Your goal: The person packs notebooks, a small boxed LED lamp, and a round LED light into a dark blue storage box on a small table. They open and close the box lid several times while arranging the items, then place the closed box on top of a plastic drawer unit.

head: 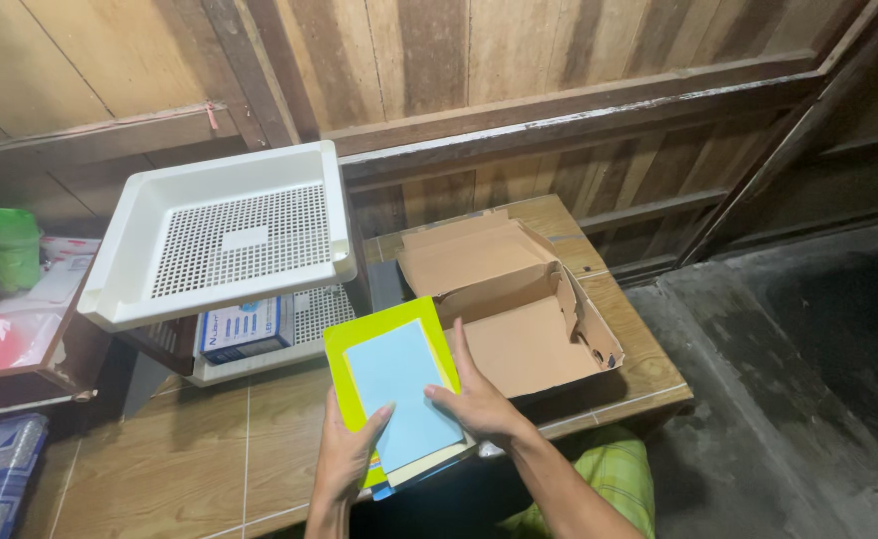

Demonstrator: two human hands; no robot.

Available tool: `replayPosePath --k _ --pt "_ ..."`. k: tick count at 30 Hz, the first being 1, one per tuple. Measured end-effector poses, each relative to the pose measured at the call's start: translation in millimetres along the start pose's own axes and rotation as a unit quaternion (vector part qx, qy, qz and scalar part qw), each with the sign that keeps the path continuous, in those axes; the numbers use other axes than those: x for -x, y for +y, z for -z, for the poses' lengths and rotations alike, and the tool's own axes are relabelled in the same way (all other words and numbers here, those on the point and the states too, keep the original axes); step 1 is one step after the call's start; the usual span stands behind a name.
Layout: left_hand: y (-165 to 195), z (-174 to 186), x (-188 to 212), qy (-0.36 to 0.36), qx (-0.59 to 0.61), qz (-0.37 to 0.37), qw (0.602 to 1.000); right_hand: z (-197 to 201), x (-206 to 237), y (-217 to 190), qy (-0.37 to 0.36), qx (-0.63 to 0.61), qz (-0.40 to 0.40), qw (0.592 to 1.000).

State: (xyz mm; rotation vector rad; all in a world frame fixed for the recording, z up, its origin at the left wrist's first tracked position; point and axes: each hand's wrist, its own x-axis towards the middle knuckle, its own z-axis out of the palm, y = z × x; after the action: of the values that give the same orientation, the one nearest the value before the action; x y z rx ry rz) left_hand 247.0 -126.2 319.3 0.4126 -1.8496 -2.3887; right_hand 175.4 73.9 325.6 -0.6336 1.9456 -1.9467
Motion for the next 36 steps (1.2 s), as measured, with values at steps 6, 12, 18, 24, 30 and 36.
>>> replayPosePath --k 6,12,18,24,30,36 --pt "0 4 -2 -0.068 0.005 -0.007 0.998 -3 10 5 0.034 -0.275 -0.070 0.958" --pt "-13 -9 -8 -0.080 0.265 0.078 0.958 0 18 16 0.220 -0.376 0.009 0.900" --pt "-52 -78 -21 0.007 0.212 -0.081 0.974 18 25 28 0.281 -0.345 0.046 0.894" --pt "-42 -80 -71 -0.053 0.071 -0.057 0.994 126 22 37 0.313 -0.226 0.016 0.922" --pt "-66 -108 -135 -0.101 -0.081 -0.056 0.990 205 14 49 0.218 -0.079 -0.126 0.964" --pt "-113 -146 -167 -0.005 -0.412 -0.089 0.907 229 -8 84 0.206 0.123 -0.090 0.967"
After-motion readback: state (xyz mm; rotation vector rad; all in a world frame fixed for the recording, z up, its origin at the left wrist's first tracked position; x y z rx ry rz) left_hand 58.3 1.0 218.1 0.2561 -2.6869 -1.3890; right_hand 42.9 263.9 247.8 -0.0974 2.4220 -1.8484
